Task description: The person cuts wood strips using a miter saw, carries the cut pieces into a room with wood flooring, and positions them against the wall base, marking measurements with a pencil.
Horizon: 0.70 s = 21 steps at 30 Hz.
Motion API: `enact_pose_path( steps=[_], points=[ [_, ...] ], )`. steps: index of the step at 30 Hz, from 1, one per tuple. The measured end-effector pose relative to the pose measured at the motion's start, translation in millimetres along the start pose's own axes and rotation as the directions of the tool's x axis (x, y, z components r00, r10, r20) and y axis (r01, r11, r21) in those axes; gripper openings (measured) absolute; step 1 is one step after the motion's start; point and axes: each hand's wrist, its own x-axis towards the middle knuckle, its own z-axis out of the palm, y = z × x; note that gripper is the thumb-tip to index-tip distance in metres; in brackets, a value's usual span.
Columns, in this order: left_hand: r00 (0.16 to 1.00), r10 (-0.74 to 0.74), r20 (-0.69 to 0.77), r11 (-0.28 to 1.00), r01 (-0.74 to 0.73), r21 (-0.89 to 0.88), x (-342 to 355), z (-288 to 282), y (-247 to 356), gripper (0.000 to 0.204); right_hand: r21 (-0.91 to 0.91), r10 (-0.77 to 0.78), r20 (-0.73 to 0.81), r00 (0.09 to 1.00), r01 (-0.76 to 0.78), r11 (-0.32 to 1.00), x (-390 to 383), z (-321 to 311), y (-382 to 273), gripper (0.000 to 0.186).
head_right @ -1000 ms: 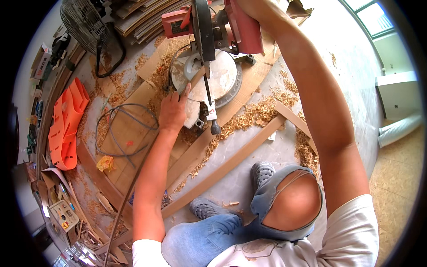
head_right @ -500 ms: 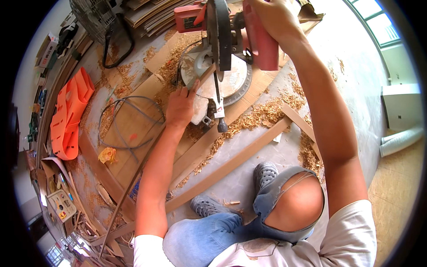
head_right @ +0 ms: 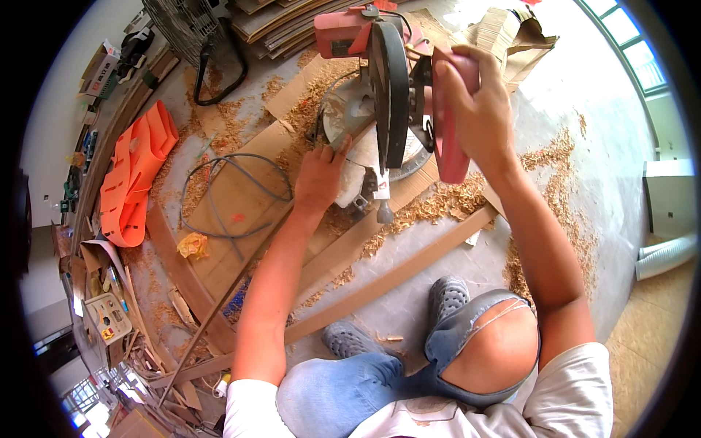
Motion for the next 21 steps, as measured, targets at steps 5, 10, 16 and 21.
enact_pose_path(
  steps=[5,10,16,21],
  points=[
    [1.000,0.006,-0.016,1.000,-0.006,0.027,-0.4,2.0,-0.6,0.069,0.049,-0.012,-0.013,1.000,0.012,0.999,-36.4,4.6,11.1,0.039],
    [0.999,-0.002,-0.035,1.000,0.003,0.025,-3.0,0.6,0.5,0.066,-0.002,-0.028,-0.004,1.000,0.028,1.000,-65.8,8.0,36.1,0.041],
    [1.000,0.004,-0.020,1.000,-0.003,0.015,-0.6,-0.2,4.1,0.068,-0.053,-0.061,0.021,0.998,0.062,0.997,-68.2,-2.1,41.6,0.044],
    [1.000,0.002,-0.027,0.999,-0.001,0.036,-0.2,5.2,-0.7,0.070,-0.049,-0.092,0.062,0.994,0.095,0.994,46.4,-14.8,-2.3,0.041]
  ],
)
